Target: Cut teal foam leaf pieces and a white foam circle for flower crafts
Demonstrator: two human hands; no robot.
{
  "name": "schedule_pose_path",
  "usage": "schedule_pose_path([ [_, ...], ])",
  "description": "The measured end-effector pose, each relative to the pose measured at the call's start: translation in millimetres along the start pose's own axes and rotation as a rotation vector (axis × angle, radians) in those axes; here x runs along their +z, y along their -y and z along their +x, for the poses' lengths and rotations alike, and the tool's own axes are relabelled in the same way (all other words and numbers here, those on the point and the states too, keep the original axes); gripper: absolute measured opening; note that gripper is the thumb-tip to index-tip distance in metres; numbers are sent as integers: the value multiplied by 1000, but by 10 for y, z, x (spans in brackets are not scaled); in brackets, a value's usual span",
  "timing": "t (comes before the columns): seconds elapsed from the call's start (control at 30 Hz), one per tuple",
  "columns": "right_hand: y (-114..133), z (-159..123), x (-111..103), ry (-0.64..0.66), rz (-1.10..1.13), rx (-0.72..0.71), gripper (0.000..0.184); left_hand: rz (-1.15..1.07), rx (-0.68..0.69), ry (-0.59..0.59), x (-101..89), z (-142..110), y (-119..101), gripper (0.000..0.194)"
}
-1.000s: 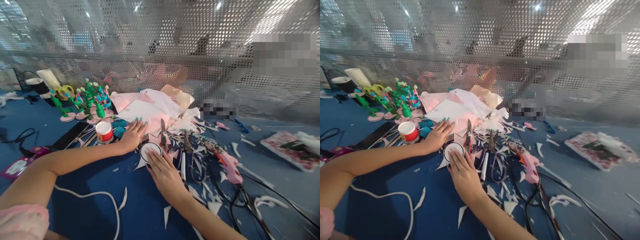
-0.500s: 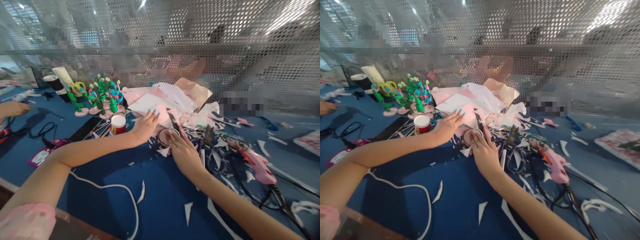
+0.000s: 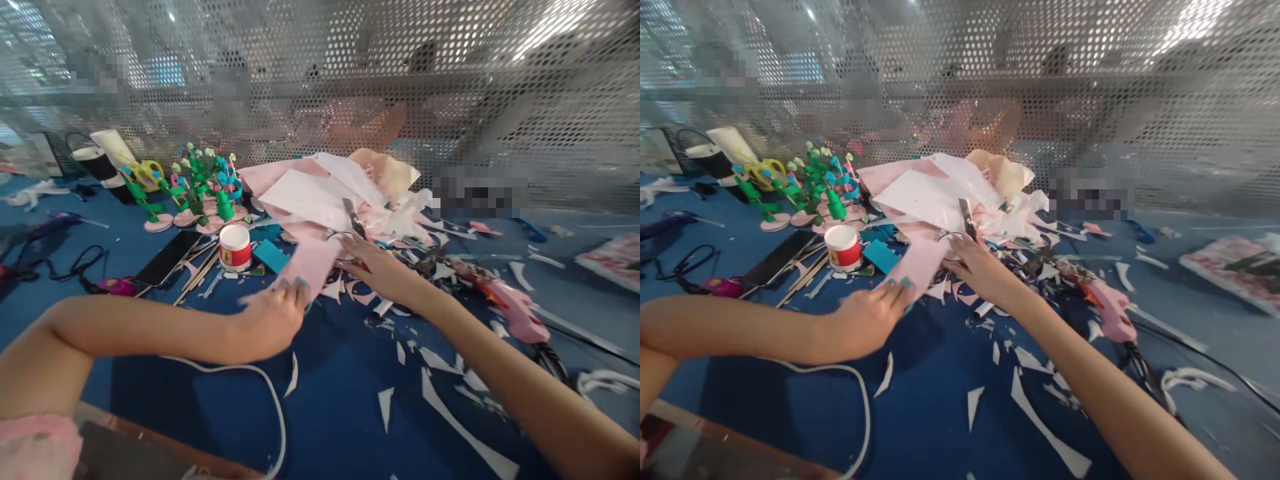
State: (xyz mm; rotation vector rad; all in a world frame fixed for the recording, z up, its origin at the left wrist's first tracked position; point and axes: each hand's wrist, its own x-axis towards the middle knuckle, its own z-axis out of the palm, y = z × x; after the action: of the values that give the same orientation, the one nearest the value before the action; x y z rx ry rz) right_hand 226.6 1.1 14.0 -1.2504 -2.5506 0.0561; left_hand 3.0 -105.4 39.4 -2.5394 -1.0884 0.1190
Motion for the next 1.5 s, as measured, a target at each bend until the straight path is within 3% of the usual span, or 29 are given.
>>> schedule_pose_path([
  [0.1, -35, -47, -223, 55, 56, 55, 54, -140, 32, -23, 61, -105, -101, 58],
  [0.2, -46, -101, -485, 91, 79, 124, 48, -339, 100, -50, 23, -15, 39, 51],
  [0.3, -29, -154, -749, 9, 66, 221, 44, -394, 187, -92, 92, 130, 197, 52],
  [0.37, -8, -185, -895, -15, 17, 320, 40, -433, 257, -21, 199, 188, 225, 64],
  [0.47, 27, -210, -1027, 57, -19, 429, 37, -457, 265, 55, 338, 229, 160, 66],
  [0.57, 46, -201, -1047, 121, 17, 442, 38, -461, 176, 64, 392, 312, 86, 68],
  [0.7, 79, -179, -991, 186, 55, 345, 36, -468, 46, 87, 400, 543, 114, 67],
  [0.9, 227, -190, -937, 698, 321, 191, 37, -464, -41, 110, 456, 890, 316, 56],
  [0.97, 238, -181, -922, 695, 257, 178, 30, -453, -72, 117, 505, 1024, 401, 58],
  [1.13, 138, -169, -918, 525, 118, 194, 24, -375, -85, 56, 599, 1267, 573, 49],
  [1.23, 80, -211, -939, 625, 161, 162, 19, -361, -94, 52, 555, 1128, 529, 49],
  [1.3, 70, -246, -945, 668, 129, 161, 29, -359, -33, 88, 478, 913, 437, 54],
  [1.4, 119, -270, -919, 617, 20, 138, 43, -375, 44, 139, 312, 579, 293, 68],
  [1.5, 222, -251, -866, 615, -86, 154, 35, -333, 46, 72, 161, 438, 235, 69],
])
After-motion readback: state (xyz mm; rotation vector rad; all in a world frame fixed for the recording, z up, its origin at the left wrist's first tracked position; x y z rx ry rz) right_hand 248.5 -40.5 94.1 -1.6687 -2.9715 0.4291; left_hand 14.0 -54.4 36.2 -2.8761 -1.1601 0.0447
